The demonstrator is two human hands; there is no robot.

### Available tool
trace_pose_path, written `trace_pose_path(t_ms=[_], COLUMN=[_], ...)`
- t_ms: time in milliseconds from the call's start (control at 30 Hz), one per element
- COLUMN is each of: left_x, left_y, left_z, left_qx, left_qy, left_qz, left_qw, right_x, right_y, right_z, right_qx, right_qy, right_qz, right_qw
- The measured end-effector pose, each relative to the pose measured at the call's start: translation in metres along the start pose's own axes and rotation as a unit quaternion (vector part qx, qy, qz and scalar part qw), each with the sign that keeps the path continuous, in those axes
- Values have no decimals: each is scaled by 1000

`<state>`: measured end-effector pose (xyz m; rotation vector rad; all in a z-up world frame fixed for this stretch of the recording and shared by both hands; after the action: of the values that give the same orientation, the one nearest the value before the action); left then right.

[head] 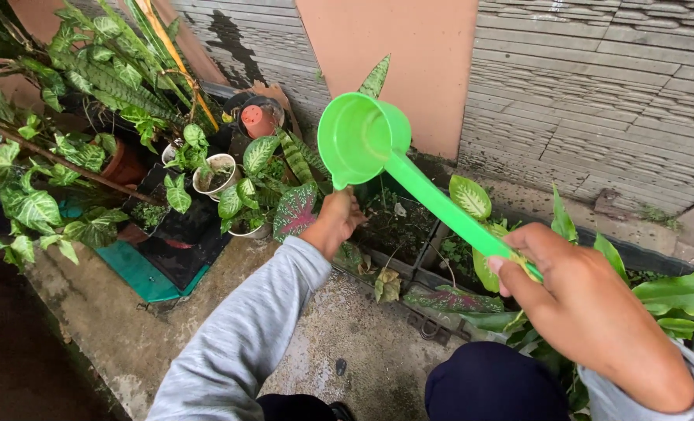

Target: Watering various potted plants in an outdoor area using a plastic scoop and a bucket of water.

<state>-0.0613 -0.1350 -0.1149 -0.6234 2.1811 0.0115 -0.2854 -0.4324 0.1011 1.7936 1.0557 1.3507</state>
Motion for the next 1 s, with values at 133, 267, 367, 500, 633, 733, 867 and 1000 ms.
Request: trace_pose_path(t_ms=[133, 267, 367, 500, 633, 733, 867, 1000], left_x=[-12, 6, 14, 35, 61, 88, 39, 28], left_y=[-6, 3, 7, 22, 55, 85, 49, 41], left_z=[-20, -24, -58, -72, -27, 72, -28, -30], left_qx=[42, 29, 85, 142, 110, -34, -17, 20], left_qy=[14, 3, -9, 9, 41, -101, -14, -3], left_qz=[18, 75, 179, 376, 446, 530, 590, 530], left_qw=[999, 997, 980, 915, 887, 841, 807, 848], right_x=[3, -7, -14, -27, -35, -25, -21, -12], right_y=[5, 4, 3, -7, -20, -24, -32, -31], right_z=[1, 0, -2, -2, 0, 1, 4, 6], right_qx=[-3, 6, 43, 47, 34, 55, 20, 37], right_qy=[-27, -57, -102, -111, -67, -43, 12, 18], right_qz=[26, 32, 25, -3, -26, -53, -50, -40], right_qw=[999, 998, 993, 993, 997, 996, 998, 998])
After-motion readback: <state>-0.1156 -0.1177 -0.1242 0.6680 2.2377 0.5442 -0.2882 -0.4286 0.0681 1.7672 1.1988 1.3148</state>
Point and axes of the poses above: each hand's wrist, its own z-axis towards the middle knuckle, its own y-axis out of the back of the hand, x = y × z, the point moved 3 cm from there along z, towards the middle knuckle, and after that the axes turned 6 degrees about -z, right-handed, at the moved point
